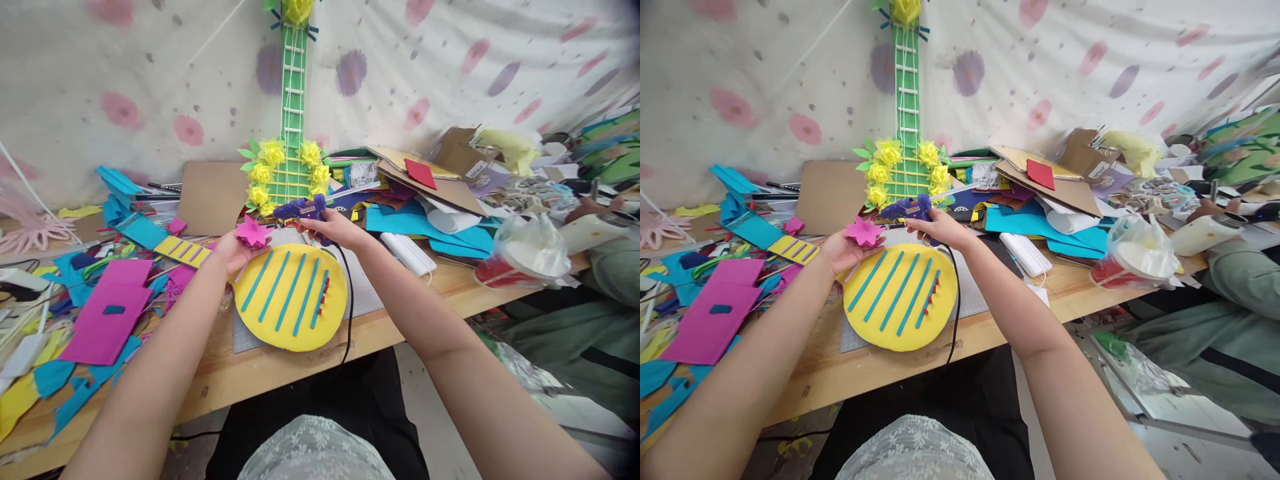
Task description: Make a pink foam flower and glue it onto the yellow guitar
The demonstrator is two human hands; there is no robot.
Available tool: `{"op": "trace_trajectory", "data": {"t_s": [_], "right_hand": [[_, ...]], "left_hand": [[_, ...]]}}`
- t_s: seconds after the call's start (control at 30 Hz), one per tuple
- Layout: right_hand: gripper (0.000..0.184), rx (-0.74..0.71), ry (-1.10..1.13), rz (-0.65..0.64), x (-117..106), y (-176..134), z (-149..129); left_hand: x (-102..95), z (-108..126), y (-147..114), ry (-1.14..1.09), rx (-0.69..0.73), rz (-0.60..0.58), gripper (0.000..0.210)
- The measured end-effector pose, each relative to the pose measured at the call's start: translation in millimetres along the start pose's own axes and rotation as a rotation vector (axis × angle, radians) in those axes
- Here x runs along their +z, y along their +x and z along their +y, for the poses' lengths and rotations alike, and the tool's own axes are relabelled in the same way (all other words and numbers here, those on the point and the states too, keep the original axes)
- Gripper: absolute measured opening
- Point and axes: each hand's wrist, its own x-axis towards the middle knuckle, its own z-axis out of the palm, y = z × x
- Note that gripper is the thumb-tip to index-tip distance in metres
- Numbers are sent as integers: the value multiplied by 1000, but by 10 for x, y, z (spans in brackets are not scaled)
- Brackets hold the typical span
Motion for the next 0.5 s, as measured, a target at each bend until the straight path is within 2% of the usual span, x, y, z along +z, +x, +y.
{"op": "trace_trajectory", "data": {"t_s": [0.13,0.5], "right_hand": [[44,21,-56,-51,83,53,0],[46,82,-255,8,169,162,49]], "left_hand": [[24,-15,17,-3,-6,-18,35],[7,-30,5,58,-32,-45,34]]}}
